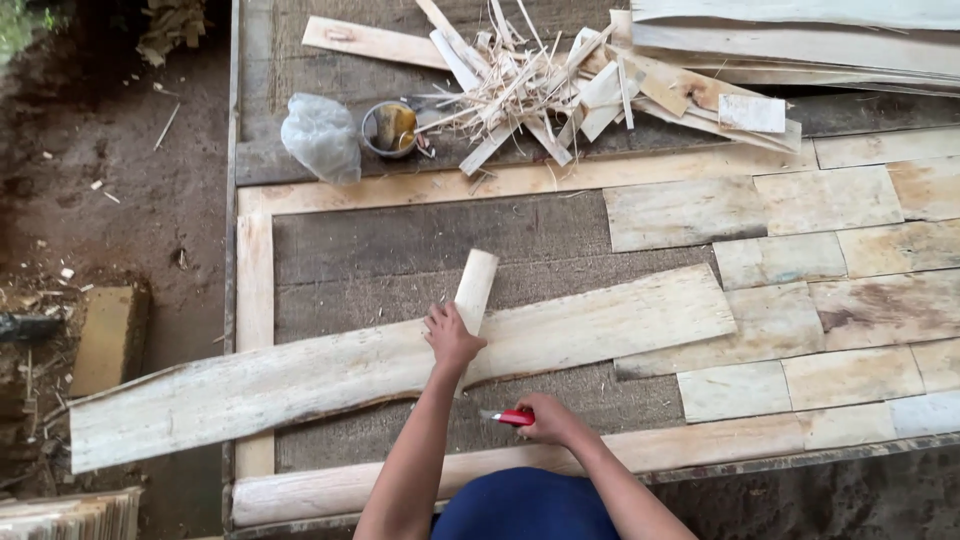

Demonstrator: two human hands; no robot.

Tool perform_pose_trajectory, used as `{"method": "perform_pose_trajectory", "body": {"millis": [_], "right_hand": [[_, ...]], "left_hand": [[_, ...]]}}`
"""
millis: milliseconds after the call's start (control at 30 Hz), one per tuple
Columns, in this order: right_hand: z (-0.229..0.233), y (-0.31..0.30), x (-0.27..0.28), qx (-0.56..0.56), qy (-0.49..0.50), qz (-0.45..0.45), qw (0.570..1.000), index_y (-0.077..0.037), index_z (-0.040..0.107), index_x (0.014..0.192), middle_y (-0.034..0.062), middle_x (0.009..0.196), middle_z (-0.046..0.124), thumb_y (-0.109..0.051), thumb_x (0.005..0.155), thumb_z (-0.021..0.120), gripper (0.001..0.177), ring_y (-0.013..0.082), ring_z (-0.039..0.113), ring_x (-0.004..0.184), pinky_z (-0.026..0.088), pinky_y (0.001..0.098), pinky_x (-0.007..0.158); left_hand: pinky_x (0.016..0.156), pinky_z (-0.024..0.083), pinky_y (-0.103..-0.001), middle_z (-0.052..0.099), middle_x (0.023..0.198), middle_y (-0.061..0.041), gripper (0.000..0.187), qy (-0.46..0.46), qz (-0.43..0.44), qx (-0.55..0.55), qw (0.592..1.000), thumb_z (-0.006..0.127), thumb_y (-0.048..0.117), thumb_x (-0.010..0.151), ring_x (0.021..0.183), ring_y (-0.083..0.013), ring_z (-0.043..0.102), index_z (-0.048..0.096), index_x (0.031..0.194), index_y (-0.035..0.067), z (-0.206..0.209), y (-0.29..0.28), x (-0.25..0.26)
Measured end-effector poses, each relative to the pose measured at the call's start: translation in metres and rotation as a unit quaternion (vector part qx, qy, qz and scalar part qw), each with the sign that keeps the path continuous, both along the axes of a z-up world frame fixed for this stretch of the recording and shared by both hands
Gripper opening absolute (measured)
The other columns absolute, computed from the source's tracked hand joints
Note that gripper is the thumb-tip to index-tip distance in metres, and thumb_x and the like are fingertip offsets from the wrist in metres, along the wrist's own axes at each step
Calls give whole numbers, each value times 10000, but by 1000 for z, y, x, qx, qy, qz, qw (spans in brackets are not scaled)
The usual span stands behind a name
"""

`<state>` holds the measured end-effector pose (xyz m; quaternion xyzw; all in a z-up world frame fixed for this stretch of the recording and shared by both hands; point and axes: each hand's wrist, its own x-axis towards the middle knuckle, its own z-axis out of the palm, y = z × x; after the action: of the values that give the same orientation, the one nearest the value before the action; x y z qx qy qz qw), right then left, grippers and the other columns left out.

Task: The person uses a red utility knife to cut and trim a long piece of light-colored wood on a wooden workbench. They repeatedly position the wood, score it, and remove thin strips, accumulating wood shavings and offcuts on the bench.

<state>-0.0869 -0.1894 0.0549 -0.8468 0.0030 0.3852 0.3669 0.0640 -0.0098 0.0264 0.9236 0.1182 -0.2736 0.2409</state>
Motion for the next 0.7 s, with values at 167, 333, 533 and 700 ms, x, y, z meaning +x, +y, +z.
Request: {"method": "perform_pose_trajectory", "body": {"millis": [167, 333, 533, 700], "right_hand": [[-16, 2, 15, -36, 9, 91, 995, -138, 669, 1093, 69, 1139, 648, -96, 866, 730, 239, 224, 635, 997, 499, 365, 873], [-5, 7, 31, -56, 25, 86, 994, -146, 663, 1130, 40, 1172, 645, -13, 875, 650, 288, 208, 642, 995, 530, 335, 830], [4, 10, 34, -66, 39, 100, 992, -169, 641, 1071, 10, 1118, 647, 21, 882, 631, 268, 163, 610, 971, 515, 287, 837], [-35, 8, 17, -32, -39, 97, 994, -174, 588, 1038, 48, 1133, 654, 48, 774, 642, 349, 261, 624, 1028, 488, 407, 826]], "left_hand": [[1082, 300, -505, 336, 1500, -117, 893, -210, -101, -14, 972, 754, 226, 833, 1316, -309, 325, 287, 1594, 239, -12, 0, 54], [1014, 390, -546, 402, 1417, -107, 638, -226, -213, 47, 949, 727, 293, 864, 1287, -329, 384, 447, 1429, 199, -35, 6, 65], [1009, 448, -521, 489, 1344, -125, 602, -167, -276, 83, 943, 815, 389, 837, 1223, -333, 475, 567, 1327, 142, -41, 28, 26], [1017, 422, -507, 388, 1500, -137, 700, -123, -306, 151, 932, 826, 442, 823, 1331, -352, 406, 526, 1375, 136, -51, 36, 2]]}}
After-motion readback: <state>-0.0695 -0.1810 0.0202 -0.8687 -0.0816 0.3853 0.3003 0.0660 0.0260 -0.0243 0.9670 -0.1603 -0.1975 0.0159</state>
